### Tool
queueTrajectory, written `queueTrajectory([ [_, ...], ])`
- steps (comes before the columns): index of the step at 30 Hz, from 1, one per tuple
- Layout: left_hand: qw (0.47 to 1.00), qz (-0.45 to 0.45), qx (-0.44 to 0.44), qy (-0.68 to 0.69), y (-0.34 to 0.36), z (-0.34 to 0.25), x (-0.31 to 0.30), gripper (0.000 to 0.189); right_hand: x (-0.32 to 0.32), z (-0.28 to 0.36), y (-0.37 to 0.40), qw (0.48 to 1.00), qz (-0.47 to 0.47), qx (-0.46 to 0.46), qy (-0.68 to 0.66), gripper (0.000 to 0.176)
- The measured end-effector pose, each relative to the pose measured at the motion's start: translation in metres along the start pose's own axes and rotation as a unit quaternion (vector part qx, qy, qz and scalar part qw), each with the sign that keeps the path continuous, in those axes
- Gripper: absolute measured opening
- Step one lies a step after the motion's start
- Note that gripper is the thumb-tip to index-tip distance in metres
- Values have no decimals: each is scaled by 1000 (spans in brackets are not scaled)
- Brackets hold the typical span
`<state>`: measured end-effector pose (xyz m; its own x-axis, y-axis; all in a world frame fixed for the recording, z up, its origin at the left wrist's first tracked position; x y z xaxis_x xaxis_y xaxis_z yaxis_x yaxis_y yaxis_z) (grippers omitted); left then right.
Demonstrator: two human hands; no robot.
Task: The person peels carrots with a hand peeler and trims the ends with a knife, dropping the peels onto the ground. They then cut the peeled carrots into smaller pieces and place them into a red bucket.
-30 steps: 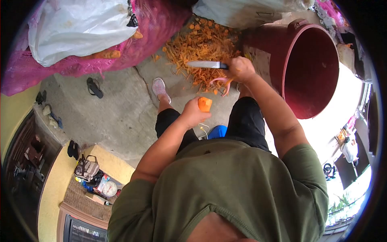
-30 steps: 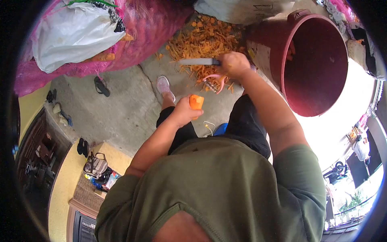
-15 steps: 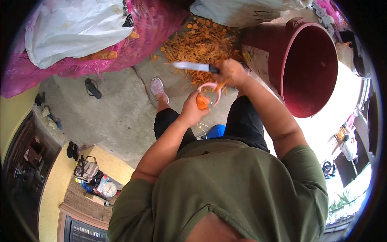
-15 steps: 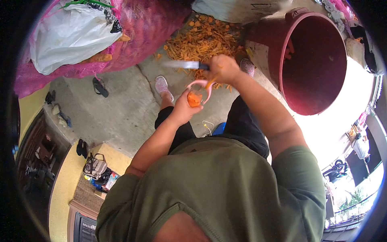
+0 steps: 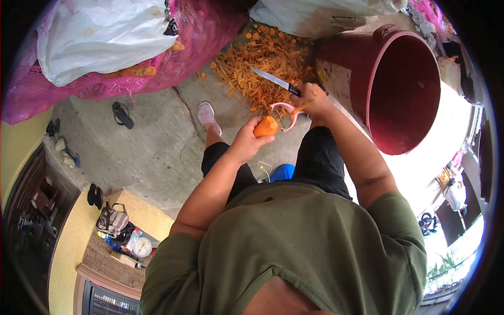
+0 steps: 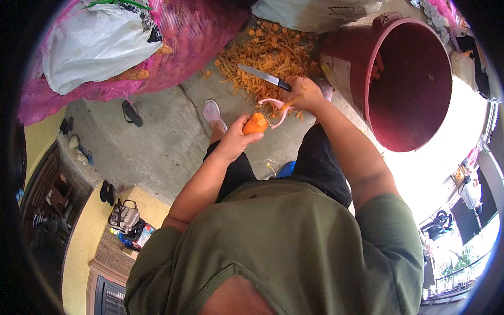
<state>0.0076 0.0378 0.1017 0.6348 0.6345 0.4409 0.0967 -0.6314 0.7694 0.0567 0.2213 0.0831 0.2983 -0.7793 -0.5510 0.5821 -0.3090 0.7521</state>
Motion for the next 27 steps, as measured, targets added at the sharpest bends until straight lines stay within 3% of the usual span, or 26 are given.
queueTrajectory([
  [2,990,2,-113,87,6,3,5,49,5,4,4,999,18,-24,-19,33],
  [5,996,47,-71,37,4,-2,17,49,9,17,7,998,32,-41,-23,32],
  [8,996,28,31,-73,-6,2,12,54,10,24,8,997,27,-64,-27,31],
  [11,996,-11,-78,-34,-1,-2,4,54,4,24,16,990,103,-97,-15,33],
  [14,991,-35,60,-113,-1,-23,-1,53,13,40,40,972,130,-194,-39,40],
  [17,992,-48,31,-116,1,-27,0,49,32,39,58,961,217,-153,-75,60],
  [23,998,14,14,-59,-7,-16,4,42,41,41,64,947,229,-135,-181,65],
  [27,999,-30,-18,-37,-12,-9,1,40,40,44,67,941,238,-142,-193,66],
])
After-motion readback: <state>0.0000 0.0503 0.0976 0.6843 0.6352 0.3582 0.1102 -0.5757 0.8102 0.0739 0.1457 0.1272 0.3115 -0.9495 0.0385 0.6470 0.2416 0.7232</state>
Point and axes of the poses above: each hand's wrist, its own y-axis away from the middle knuckle, its own x-axis out of the palm, z = x × y, the point moved 7 cm from there along -y, towards the middle knuckle, and after that the axes turned 9 degrees about y, right-handed, at the moved point
